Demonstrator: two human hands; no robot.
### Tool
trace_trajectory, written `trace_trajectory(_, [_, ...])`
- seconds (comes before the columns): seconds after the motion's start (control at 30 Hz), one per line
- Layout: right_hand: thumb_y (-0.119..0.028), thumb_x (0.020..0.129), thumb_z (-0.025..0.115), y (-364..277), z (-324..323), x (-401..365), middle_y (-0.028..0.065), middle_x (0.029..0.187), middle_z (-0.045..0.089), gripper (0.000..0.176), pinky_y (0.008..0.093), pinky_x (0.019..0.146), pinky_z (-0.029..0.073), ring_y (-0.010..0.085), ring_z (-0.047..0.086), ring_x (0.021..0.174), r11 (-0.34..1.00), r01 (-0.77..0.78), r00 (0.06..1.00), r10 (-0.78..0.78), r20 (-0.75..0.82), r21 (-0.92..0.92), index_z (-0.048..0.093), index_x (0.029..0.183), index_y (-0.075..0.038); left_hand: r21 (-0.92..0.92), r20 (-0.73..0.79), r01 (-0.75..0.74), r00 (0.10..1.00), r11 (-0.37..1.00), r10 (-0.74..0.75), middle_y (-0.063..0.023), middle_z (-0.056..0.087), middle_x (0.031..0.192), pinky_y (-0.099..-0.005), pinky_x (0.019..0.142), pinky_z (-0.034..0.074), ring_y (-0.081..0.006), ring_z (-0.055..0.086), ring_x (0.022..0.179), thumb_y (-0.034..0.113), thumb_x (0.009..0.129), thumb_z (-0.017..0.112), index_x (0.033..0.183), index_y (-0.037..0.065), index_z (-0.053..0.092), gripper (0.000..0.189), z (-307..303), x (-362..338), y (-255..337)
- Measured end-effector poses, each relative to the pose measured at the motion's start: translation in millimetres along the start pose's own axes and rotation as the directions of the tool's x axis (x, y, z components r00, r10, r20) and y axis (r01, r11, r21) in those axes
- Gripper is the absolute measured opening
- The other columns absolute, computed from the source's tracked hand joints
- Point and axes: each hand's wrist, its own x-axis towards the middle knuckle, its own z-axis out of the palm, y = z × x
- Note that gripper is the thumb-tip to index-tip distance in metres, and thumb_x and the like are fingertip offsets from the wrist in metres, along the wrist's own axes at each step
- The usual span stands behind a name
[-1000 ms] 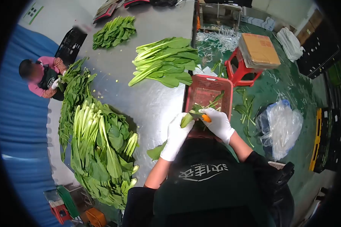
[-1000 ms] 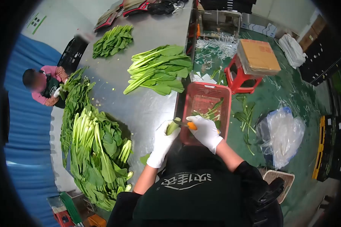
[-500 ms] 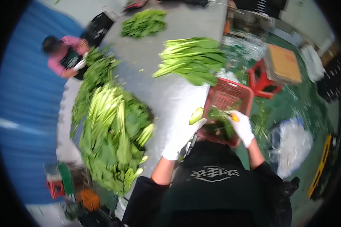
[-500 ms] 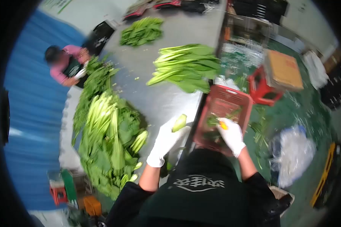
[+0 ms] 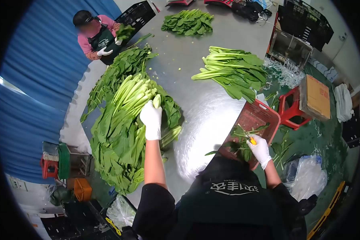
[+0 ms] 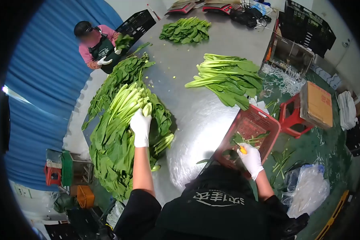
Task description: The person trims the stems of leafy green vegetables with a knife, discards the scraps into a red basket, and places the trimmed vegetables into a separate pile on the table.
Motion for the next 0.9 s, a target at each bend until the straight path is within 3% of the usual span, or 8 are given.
trace_trajectory(0.13, [-0.015, 0.078, 0.068, 1.8, -2.1, -4.9, 0.0203, 0.094, 0.065, 0.027, 0.0363, 0.076, 0.051, 0.0342, 0.064, 0.086, 1.000, -0.003, 1.000, 0.004, -0.015, 0.018, 0.064, 0.101, -0.001, -0.029, -0.088, 0.043, 0.995, 0.999, -0.046, -0.0173, 0.065, 0.092, -0.0403, 0.074, 0.049, -0.0336, 0.063, 0.082, 0.036, 0.064, 0.078, 0.098, 0.003, 0.061, 0.051, 14.0, -5.0, 1.0])
trace_trajectory(0.33, [-0.014, 0.078, 0.068, -4.4, -15.7, -15.1, 0.0201, 0.093, 0.065, 0.027, 0.0373, 0.075, 0.051, 0.0342, 0.064, 0.085, 0.997, -0.062, 0.998, 0.061, -0.030, -0.034, 0.063, 0.100, 0.000, -0.429, 0.222, 0.220, 0.966, 0.876, -0.133, -0.0172, 0.068, 0.080, -0.0340, 0.067, 0.050, -0.0248, 0.067, 0.072, 0.023, 0.064, 0.079, 0.090, -0.005, 0.065, 0.041, 32.9, 34.8, -34.5])
trace_trajectory(0.4, [-0.015, 0.078, 0.068, 1.1, -14.4, -19.4, 0.0200, 0.093, 0.065, 0.027, 0.0375, 0.075, 0.051, 0.0345, 0.063, 0.085, 0.996, -0.079, 0.996, 0.078, -0.035, -0.029, 0.064, 0.100, -0.001, -0.521, 0.302, 0.131, 0.952, 0.843, 0.039, -0.0149, 0.068, 0.080, -0.0339, 0.067, 0.050, -0.0234, 0.066, 0.071, 0.021, 0.063, 0.079, 0.092, -0.003, 0.066, 0.039, 21.3, 16.3, -18.1])
trace_trajectory(0.47, [-0.015, 0.078, 0.068, 1.0, -15.6, -21.4, 0.0199, 0.094, 0.065, 0.027, 0.0372, 0.075, 0.051, 0.0343, 0.063, 0.085, 0.997, -0.076, 0.996, 0.077, -0.047, 0.006, 0.064, 0.100, -0.001, -0.210, 0.068, -0.076, 0.993, 0.975, 0.092, -0.0143, 0.067, 0.081, -0.0353, 0.070, 0.051, -0.0302, 0.065, 0.073, 0.023, 0.061, 0.079, 0.092, 0.003, 0.067, 0.038, 40.7, -3.3, -1.7])
trace_trajectory(0.53, [-0.015, 0.078, 0.068, -2.8, -21.3, -21.8, 0.0196, 0.093, 0.065, 0.027, 0.0370, 0.075, 0.051, 0.0346, 0.063, 0.085, 0.998, -0.061, 0.996, 0.060, -0.068, -0.007, 0.064, 0.100, -0.001, 0.003, 0.016, -0.041, 0.999, 0.999, 0.041, -0.0139, 0.064, 0.092, -0.0371, 0.072, 0.051, -0.0303, 0.063, 0.083, 0.025, 0.062, 0.078, 0.097, 0.004, 0.065, 0.043, 29.4, -20.5, 24.7])
trace_trajectory(0.67, [-0.015, 0.078, 0.068, 3.4, -27.6, -27.2, 0.0192, 0.093, 0.065, 0.027, 0.0371, 0.077, 0.051, 0.0341, 0.064, 0.086, 0.996, -0.077, 0.989, 0.080, -0.122, 0.034, 0.064, 0.100, 0.000, 0.129, -0.044, -0.088, 0.995, 0.988, 0.095, -0.0119, 0.059, 0.100, -0.0383, 0.075, 0.051, -0.0279, 0.060, 0.091, 0.025, 0.064, 0.077, 0.099, 0.005, 0.064, 0.043, 34.6, -35.3, 33.9])
trace_trajectory(0.8, [-0.016, 0.079, 0.067, 6.0, -29.9, -35.1, 0.0193, 0.093, 0.065, 0.027, 0.0371, 0.077, 0.051, 0.0339, 0.064, 0.085, 0.995, -0.098, 0.988, 0.099, -0.122, 0.011, 0.064, 0.100, 0.000, -0.311, -0.121, -0.300, 0.954, 0.902, 0.275, -0.0106, 0.061, 0.088, -0.0374, 0.070, 0.049, -0.0286, 0.058, 0.086, 0.020, 0.067, 0.073, 0.089, 0.005, 0.061, 0.029, 5.1, -63.7, 56.3])
trace_trajectory(0.9, [-0.017, 0.079, 0.066, -9.6, -36.9, -34.3, 0.0175, 0.093, 0.065, 0.025, 0.0377, 0.075, 0.050, 0.0341, 0.063, 0.086, 0.999, -0.052, 0.993, 0.051, -0.105, -0.004, 0.064, 0.100, -0.003, -0.735, 0.224, -0.087, 0.905, 0.673, 0.362, -0.0108, 0.060, 0.073, -0.0320, 0.062, 0.046, -0.0205, 0.056, 0.065, 0.016, 0.070, 0.074, 0.086, 0.002, 0.058, 0.027, -16.5, -102.3, 99.9])
